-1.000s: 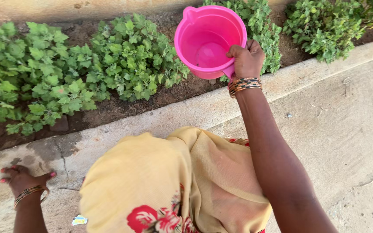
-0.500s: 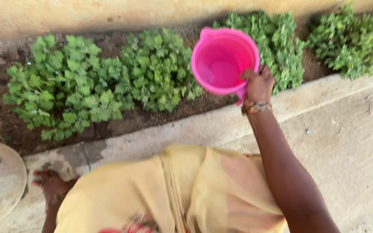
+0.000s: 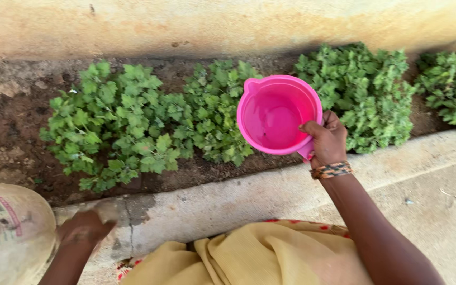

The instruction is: The person pours water from a pink mug onto plants in a garden bed and moves the leaves by hand. They refill the mug from a bucket and water the rest of the plants.

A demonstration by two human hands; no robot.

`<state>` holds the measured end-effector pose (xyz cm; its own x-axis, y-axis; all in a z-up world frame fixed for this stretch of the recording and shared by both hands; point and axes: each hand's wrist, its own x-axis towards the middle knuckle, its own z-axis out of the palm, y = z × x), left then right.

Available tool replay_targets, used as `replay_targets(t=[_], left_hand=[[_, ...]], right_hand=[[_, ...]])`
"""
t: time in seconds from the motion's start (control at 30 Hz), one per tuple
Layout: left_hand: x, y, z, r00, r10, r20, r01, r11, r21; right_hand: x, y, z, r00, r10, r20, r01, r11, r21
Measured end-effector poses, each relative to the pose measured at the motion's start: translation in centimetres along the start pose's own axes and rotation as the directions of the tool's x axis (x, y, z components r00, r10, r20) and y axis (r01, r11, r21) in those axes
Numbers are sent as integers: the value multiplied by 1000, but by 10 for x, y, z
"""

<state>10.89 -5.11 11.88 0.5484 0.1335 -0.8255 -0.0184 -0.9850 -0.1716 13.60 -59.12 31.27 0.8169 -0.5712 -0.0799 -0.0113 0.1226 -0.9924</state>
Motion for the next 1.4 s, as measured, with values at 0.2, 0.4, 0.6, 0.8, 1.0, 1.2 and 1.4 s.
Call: replay_targets(t=[0.2,0.4,0.6,0.8,1.0,1.2,1.4], left_hand=[[-44,105,-196,942,281,-185,-242,948,206],[17,184,-295,721,607,-336,-545,795,267],[75,231,-238,465,742,-483,-702,642,310],[54,196,-232,610,725,-318,-651,688,320],[44,160,-226,702,696,-150,-603,694,393],[80,157,-209,701,682,-208,-574,713,402],[102,157,-209,741,608,-285,-517,788,335]], right_hand=[[3,-6,29,994,111,-19,-112,994,-15],[16,-29,84,993,110,49,-108,992,-59],[31,-51,149,990,113,-84,-131,957,-260],[66,10,154,947,-298,120,294,954,48],[41,42,164,974,-226,-13,226,974,-6],[33,75,162,976,-216,24,218,972,-83],[26,89,174,955,-289,71,297,934,-199]])
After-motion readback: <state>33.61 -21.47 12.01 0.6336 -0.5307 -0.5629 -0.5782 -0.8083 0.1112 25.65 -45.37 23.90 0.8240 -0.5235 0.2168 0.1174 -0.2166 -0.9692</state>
